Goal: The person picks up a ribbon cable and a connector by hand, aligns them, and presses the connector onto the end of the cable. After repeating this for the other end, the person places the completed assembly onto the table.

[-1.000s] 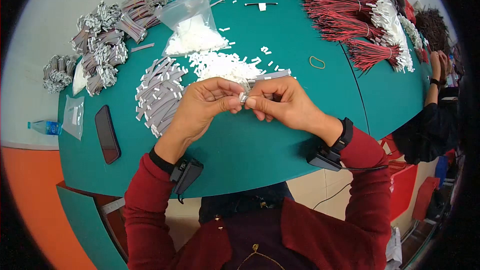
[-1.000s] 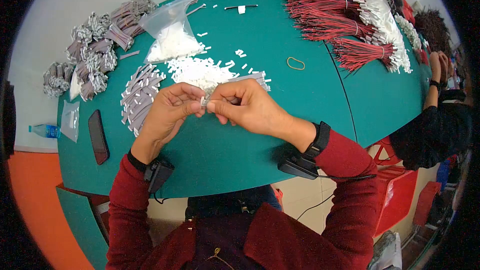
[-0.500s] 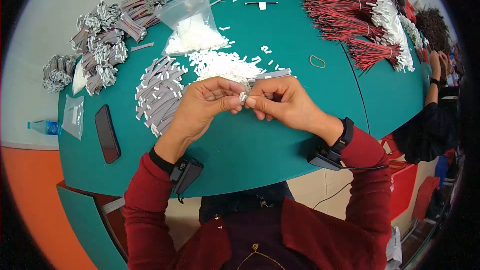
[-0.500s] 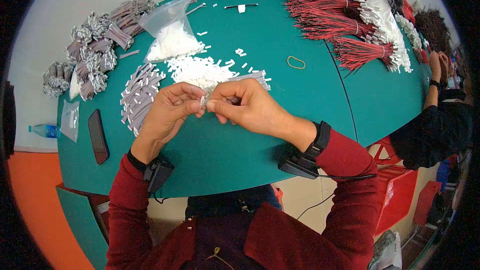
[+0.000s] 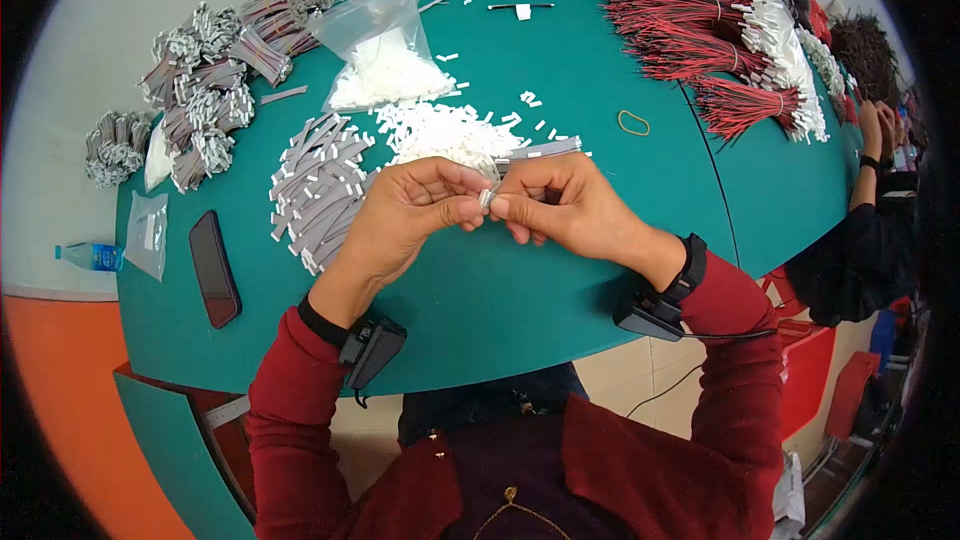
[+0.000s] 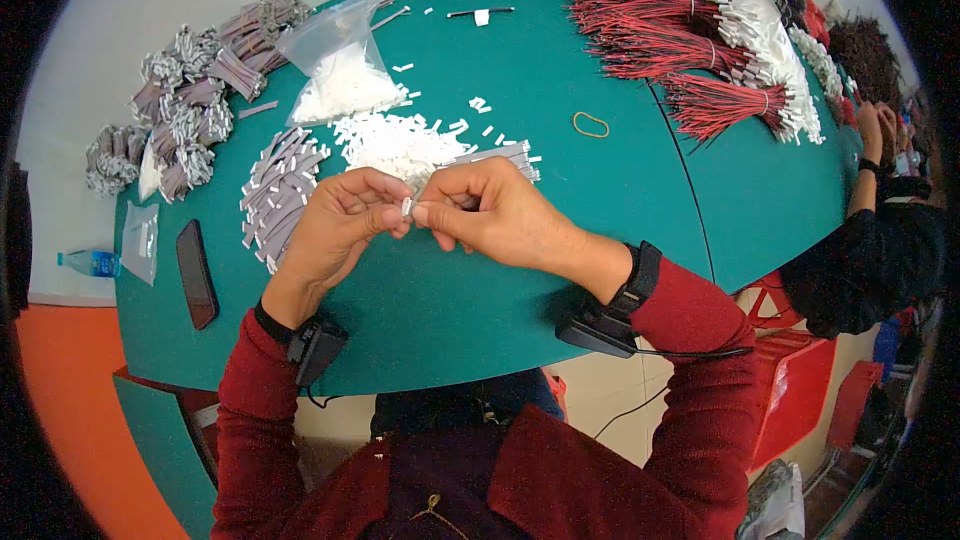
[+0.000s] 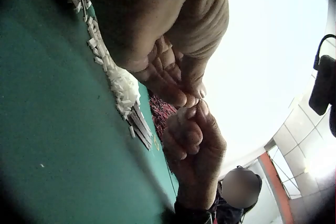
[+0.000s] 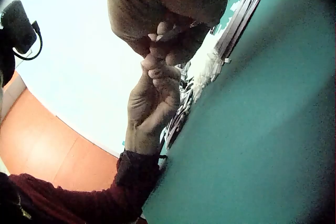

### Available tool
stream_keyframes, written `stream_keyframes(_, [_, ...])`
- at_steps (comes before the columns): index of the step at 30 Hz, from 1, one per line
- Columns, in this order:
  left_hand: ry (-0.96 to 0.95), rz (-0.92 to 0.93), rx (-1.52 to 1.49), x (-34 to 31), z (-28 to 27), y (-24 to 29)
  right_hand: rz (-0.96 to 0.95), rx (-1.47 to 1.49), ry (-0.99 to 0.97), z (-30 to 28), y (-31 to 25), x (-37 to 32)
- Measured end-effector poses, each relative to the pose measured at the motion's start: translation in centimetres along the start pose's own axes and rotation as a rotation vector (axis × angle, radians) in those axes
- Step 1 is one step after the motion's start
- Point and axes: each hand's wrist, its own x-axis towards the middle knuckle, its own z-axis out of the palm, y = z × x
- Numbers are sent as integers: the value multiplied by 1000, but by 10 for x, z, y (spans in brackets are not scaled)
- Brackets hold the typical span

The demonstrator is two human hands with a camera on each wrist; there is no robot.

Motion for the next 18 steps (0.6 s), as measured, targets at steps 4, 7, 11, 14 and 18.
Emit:
stream_keyframes(4, [2,11,14,0,0,-1,14,13,-2,-1,0,0])
stream_keyframes(7, [30,13,37,0,3,1,27,10,11,0,-2,-1])
stream_keyframes(11, [52,23,68,0,5,0,47,-24,16,-2,-5,-2])
stream_keyframes(14, [57,35,88,0,4,-2,12,-27,21,-1,-3,-1])
stream_keyframes(18, [70,25,116,0,5,-1,44,-6,11,-1,-4,-2])
